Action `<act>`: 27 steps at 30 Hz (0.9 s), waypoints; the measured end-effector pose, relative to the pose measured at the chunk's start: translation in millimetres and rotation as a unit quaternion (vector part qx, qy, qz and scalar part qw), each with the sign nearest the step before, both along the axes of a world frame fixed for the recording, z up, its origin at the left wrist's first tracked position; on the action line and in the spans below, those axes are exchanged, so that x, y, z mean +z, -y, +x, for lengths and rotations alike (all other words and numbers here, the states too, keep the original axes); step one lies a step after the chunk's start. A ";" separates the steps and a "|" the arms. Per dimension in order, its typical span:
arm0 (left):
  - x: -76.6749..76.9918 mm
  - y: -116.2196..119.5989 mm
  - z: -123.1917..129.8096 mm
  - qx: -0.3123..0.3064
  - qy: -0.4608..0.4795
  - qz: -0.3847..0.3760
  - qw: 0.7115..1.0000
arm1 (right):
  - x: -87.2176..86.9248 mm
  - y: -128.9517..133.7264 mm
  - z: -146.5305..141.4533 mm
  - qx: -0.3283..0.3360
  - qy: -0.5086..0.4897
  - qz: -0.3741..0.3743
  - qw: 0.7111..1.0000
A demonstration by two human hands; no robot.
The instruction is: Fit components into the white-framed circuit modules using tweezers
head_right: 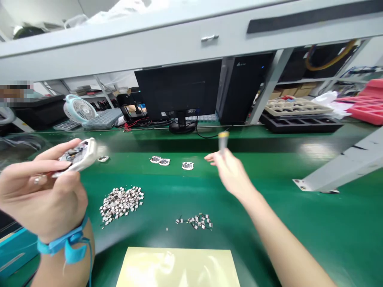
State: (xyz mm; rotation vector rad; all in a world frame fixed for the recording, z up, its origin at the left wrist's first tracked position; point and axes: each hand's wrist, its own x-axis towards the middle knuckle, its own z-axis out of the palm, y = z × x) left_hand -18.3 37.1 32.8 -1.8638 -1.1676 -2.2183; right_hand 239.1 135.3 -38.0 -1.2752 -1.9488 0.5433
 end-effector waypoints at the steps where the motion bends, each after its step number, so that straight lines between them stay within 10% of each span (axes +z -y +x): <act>1: -0.4 -5.2 -0.9 0.010 0.017 0.040 0.999 | -13.0 -16.5 -6.8 0.000 0.056 -0.022 0.998; 4: -5.5 -21.9 -3.1 0.022 0.054 0.082 0.995 | -48.7 -52.2 -36.9 0.035 0.157 -0.038 0.986; 10: -32.9 -51.0 -16.9 -0.059 0.075 -0.151 0.984 | -77.3 -76.6 -74.4 0.049 0.277 -0.046 0.958; 20: -167.1 -157.7 61.7 -0.159 -0.172 -0.397 0.888 | -78.9 -81.2 13.6 -0.063 0.255 -0.059 0.963; 27: -156.8 -182.1 87.0 -0.141 -0.399 -0.422 0.802 | -82.3 -66.6 74.0 -0.102 0.216 -0.050 0.970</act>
